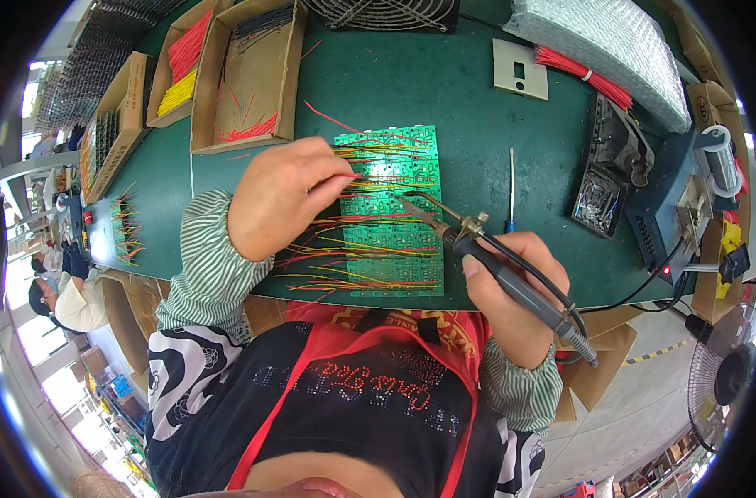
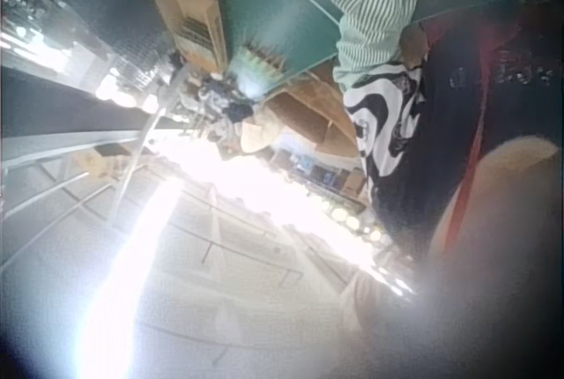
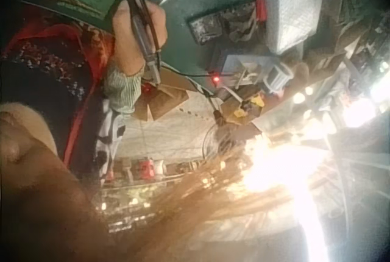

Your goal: The person solders wires onto circuit boards using a soldering tool, places the finished circuit boards into a cardboard box, and arranges another stack of circuit boards on the table.

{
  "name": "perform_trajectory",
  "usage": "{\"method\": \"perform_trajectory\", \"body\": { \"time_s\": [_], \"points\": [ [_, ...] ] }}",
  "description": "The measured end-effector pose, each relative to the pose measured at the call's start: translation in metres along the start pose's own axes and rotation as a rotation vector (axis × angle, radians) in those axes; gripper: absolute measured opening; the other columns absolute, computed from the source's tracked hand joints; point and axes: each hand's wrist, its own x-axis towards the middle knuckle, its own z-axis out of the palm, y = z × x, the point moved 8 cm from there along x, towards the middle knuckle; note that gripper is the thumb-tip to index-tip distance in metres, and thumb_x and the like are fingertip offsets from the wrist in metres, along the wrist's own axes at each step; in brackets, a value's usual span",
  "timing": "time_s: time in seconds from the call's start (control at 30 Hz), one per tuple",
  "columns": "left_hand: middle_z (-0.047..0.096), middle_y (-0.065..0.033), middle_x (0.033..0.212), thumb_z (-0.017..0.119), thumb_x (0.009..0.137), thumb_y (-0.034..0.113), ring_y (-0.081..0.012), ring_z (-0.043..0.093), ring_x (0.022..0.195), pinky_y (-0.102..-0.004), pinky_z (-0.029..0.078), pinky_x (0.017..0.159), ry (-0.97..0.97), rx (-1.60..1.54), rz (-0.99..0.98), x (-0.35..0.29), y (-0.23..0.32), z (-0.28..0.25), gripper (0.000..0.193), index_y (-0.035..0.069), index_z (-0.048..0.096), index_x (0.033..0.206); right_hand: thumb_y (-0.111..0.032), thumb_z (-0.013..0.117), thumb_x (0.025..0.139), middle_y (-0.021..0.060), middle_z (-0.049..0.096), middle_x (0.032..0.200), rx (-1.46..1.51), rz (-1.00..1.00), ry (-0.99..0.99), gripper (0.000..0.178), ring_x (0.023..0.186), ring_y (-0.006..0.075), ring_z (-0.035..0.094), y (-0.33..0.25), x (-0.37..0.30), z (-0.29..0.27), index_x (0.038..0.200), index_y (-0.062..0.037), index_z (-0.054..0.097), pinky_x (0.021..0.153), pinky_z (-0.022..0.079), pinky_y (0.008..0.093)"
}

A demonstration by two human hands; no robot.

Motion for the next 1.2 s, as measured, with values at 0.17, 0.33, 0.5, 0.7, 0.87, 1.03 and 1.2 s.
{"method": "perform_trajectory", "body": {
  "time_s": [0.17,0.33,0.5,0.7,0.87,1.03,1.2],
  "points": [
    [0.059,-0.0092,0.077,0.061,0.079,0.015,-0.0283,0.058,0.072,-0.0388,0.046,0.064,-0.035,-0.069,0.051,0.006,0.012,0.018,0.012,0.004,0.061,0.078,-0.002,0.069,0.071,0.0039,0.062,0.072,0.015,-0.002,0.014,0.018,0.064,0.0056,0.055,-0.001,-0.001,-0.006,0.085,0.0018,0.06,0.057,0.045,0.019],
    [0.06,-0.0089,0.076,0.062,0.078,0.016,-0.0276,0.058,0.072,-0.0384,0.046,0.064,-0.088,-0.082,0.007,0.012,0.007,0.033,0.012,0.004,0.061,0.078,-0.003,0.069,0.072,0.0035,0.062,0.07,0.009,0.0,0.005,0.017,0.062,0.0054,0.055,0.0,0.0,-0.006,0.086,0.0021,0.06,0.056,0.044,0.0187],
    [0.06,-0.009,0.075,0.062,0.078,0.016,-0.027,0.058,0.072,-0.038,0.045,0.063,-0.095,-0.1,-0.008,0.015,0.006,0.034,0.012,0.004,0.061,0.078,-0.003,0.069,0.072,0.0023,0.061,0.069,0.011,-0.009,0.015,0.017,0.061,0.0049,0.054,0.003,0.002,-0.004,0.085,0.0016,0.06,0.055,0.043,0.0185],
    [0.06,-0.0093,0.074,0.063,0.078,0.016,-0.0276,0.058,0.071,-0.0384,0.045,0.063,-0.088,-0.096,-0.012,0.015,0.006,0.034,0.013,0.003,0.061,0.077,-0.003,0.069,0.071,0.0017,0.061,0.069,0.01,-0.004,0.013,0.017,0.061,0.0044,0.054,0.003,0.003,-0.004,0.085,0.0012,0.061,0.055,0.043,0.0182],
    [0.06,-0.0098,0.074,0.063,0.077,0.016,-0.0278,0.058,0.071,-0.0385,0.045,0.062,-0.1,-0.089,-0.017,0.015,0.006,0.034,0.012,0.003,0.061,0.077,-0.002,0.069,0.071,0.0022,0.061,0.069,0.03,-0.002,0.034,0.016,0.06,0.0048,0.054,0.0,0.001,-0.009,0.085,0.0017,0.06,0.054,0.043,0.0185],
    [0.059,-0.0099,0.075,0.062,0.078,0.015,-0.0275,0.058,0.072,-0.0387,0.045,0.062,-0.053,-0.063,0.043,0.015,0.01,0.023,0.012,0.003,0.061,0.077,-0.002,0.068,0.071,0.0035,0.061,0.068,0.013,-0.009,0.048,0.018,0.058,0.0053,0.054,-0.002,-0.001,-0.015,0.086,0.0026,0.06,0.053,0.043,0.0182],
    [0.058,-0.0095,0.074,0.061,0.079,0.015,-0.0276,0.058,0.073,-0.0386,0.046,0.064,0.048,-0.044,0.071,0.022,0.025,0.012,0.012,0.004,0.06,0.078,-0.001,0.068,0.072,0.0045,0.061,0.068,-0.002,-0.03,0.077,0.018,0.058,0.0066,0.055,-0.002,-0.003,-0.026,0.087,0.0032,0.059,0.053,0.044,0.0187]
  ]
}}
